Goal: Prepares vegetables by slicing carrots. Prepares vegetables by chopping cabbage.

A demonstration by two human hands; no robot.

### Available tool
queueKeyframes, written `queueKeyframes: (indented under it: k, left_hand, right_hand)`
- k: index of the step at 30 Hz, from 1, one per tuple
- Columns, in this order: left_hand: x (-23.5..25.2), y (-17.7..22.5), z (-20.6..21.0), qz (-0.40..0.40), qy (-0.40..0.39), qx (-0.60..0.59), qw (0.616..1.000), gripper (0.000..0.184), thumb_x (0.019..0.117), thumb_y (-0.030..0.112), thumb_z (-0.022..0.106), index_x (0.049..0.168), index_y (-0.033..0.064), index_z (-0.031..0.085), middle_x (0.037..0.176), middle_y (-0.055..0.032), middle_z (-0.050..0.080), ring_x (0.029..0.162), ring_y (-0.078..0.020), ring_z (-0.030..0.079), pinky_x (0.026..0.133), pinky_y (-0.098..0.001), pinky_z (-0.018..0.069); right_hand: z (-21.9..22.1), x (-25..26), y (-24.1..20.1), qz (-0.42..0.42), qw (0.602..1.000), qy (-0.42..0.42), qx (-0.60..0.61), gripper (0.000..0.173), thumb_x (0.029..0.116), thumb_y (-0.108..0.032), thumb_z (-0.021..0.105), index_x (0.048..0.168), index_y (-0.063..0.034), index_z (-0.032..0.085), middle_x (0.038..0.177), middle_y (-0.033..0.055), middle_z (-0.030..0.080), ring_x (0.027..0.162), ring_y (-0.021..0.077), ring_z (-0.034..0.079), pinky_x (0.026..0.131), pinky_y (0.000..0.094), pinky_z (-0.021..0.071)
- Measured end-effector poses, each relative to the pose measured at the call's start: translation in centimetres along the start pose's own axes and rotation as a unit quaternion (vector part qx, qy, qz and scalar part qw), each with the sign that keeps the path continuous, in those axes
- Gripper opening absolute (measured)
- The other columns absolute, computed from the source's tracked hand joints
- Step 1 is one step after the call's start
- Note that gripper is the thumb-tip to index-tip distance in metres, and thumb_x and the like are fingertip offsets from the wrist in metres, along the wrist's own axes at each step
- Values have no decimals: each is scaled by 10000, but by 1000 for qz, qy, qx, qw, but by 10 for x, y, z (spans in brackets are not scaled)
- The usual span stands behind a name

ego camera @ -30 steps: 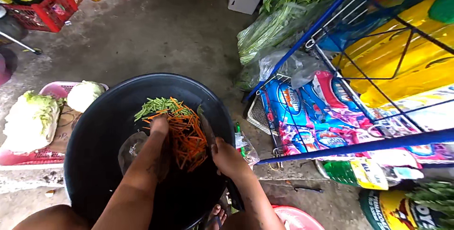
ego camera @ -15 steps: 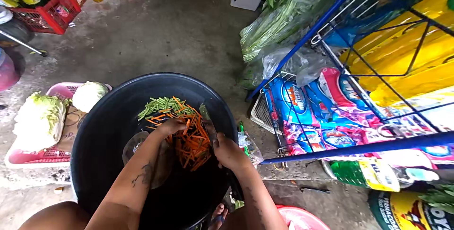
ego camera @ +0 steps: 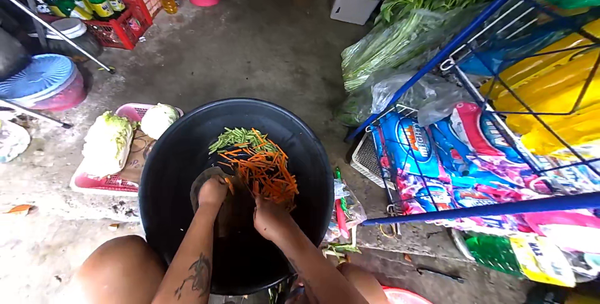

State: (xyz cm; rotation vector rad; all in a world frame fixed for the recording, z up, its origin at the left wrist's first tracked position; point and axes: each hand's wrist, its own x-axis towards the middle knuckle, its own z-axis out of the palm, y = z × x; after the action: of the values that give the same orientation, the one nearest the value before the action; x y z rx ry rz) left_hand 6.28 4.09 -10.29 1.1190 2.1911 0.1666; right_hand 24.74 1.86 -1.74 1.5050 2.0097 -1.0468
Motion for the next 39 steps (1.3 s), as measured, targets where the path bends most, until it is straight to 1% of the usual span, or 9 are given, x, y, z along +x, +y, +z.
queueKeyframes:
  k: [2, 5, 7, 13, 18, 27, 32, 35, 39]
  left_hand:
    - [3, -5, -1, 45, 27, -28, 998, 281, 1040, 218, 579, 1263, 75, 673, 1255, -188, 689, 1220, -362, 643, 1055, -574, 488]
    - [11, -14, 3, 70, 40, -54, 995, 256, 1032, 177, 586, 1237, 65, 692, 1259, -185, 688, 1225, -345, 641, 1071, -560, 479]
    - [16, -21, 9, 79, 45, -65, 994, 245, 1024, 177, 604, 1212, 60, 708, 1260, -182, 688, 1216, -342, 644, 1069, -558, 483]
    - [14, -22, 11, 84, 47, -78, 992, 276, 1017, 195, 618, 1265, 97, 685, 1272, -167, 684, 1200, -339, 653, 1042, -563, 501]
    - [15, -23, 12, 93, 48, -85, 991, 262, 1008, 214, 624, 1244, 128, 696, 1285, -139, 676, 1184, -314, 658, 1021, -552, 517]
    - [15, -22, 15, 89, 53, -72, 992, 265, 1024, 209, 589, 1266, 161, 688, 1368, -135, 631, 1205, -315, 649, 1008, -547, 527]
    - [15, -23, 14, 91, 49, -67, 992, 274, 1027, 205, 595, 1283, 154, 679, 1365, -149, 629, 1204, -327, 648, 1016, -543, 523]
    - [16, -23, 13, 89, 41, -66, 993, 292, 1033, 218, 597, 1305, 144, 670, 1358, -164, 632, 1204, -341, 646, 1024, -557, 516]
    - [17, -24, 14, 83, 42, -58, 994, 279, 1035, 220, 587, 1295, 172, 679, 1381, -137, 628, 1210, -330, 649, 1016, -563, 520]
  right_hand:
    - [5, 0, -7, 4, 1000, 4, -8, 430, 1110, -241, 363, 1489, -47, 422, 1348, 213, 627, 1247, 370, 636, 997, 563, 529]
    - [10, 1, -15, 3, 1000, 3, -24, 426, 1100, -232, 375, 1487, -61, 425, 1307, 211, 652, 1230, 379, 647, 976, 571, 539]
    - [12, 2, -20, 0, 1000, -3, -31, 420, 1103, -228, 379, 1484, -58, 429, 1311, 212, 648, 1233, 377, 644, 977, 571, 538]
    - [16, 4, -34, 26, 999, -7, -34, 422, 1079, -179, 396, 1487, -73, 424, 1306, 205, 655, 1222, 373, 651, 970, 574, 540]
    - [17, 3, -37, 37, 999, -1, -40, 426, 1079, -165, 386, 1495, -81, 422, 1286, 191, 668, 1206, 362, 663, 959, 562, 549]
    - [17, 2, -39, 47, 998, -7, -42, 436, 1063, -157, 414, 1490, -69, 415, 1296, 189, 661, 1213, 353, 661, 961, 554, 551]
    - [17, 2, -43, 50, 998, -11, -36, 446, 1063, -161, 423, 1496, -57, 397, 1298, 193, 657, 1219, 351, 658, 968, 548, 550]
    - [17, -2, -48, 57, 998, -21, -33, 480, 1046, -131, 446, 1512, -45, 371, 1316, 211, 643, 1221, 363, 654, 965, 560, 549]
    - [19, -15, -49, 76, 995, -54, -32, 508, 1038, -147, 465, 1521, -41, 352, 1305, 206, 646, 1172, 343, 678, 941, 535, 563]
